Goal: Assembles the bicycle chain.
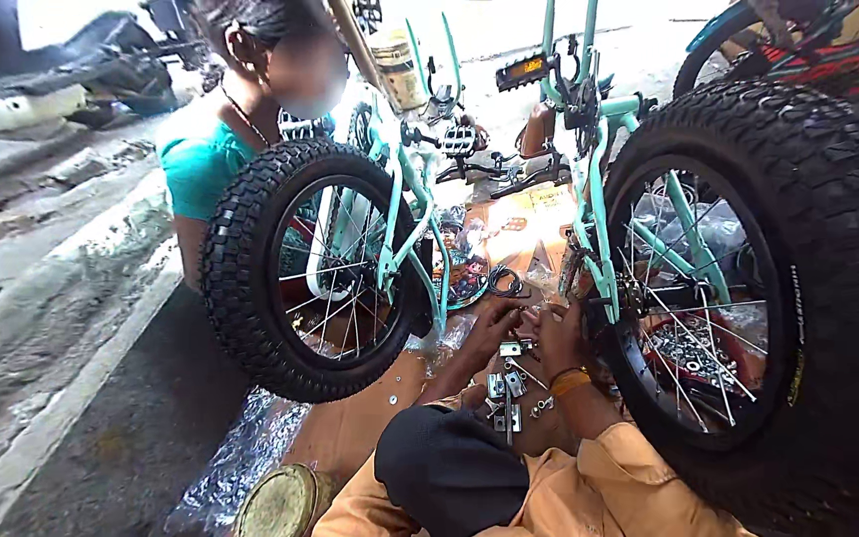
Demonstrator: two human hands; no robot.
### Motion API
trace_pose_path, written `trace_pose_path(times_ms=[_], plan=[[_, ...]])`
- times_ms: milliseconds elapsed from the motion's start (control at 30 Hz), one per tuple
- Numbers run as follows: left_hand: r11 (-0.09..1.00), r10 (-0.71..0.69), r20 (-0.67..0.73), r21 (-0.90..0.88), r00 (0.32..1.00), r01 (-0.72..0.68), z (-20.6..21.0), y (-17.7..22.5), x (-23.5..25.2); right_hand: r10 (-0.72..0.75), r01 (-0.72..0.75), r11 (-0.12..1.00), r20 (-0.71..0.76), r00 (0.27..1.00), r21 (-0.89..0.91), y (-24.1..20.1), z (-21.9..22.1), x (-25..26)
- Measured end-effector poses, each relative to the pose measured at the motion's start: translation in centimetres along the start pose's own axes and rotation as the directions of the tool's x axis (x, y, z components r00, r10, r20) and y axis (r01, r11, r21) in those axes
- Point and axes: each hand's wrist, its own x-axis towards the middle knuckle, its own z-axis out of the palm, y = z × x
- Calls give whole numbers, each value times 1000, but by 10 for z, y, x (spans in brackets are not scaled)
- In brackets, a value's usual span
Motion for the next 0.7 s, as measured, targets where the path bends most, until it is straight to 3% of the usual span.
trace_pose_path(times_ms=[233,400,567,700], plan=[[993,-36,-66,-111,997,28,-6,-17,16,78,-80,997,-82,994,-17,-22,32,37],[991,-93,-98,-108,991,83,-11,-11,14,-34,26,995,-80,996,-93,-27,28,38],[990,-125,-162,-79,979,113,-17,-1,35,-25,23,998,-26,999,-64,-22,20,35],[975,-223,-158,-64,962,215,-11,-8,48,-15,17,999,54,998,-35,-22,11,28]])
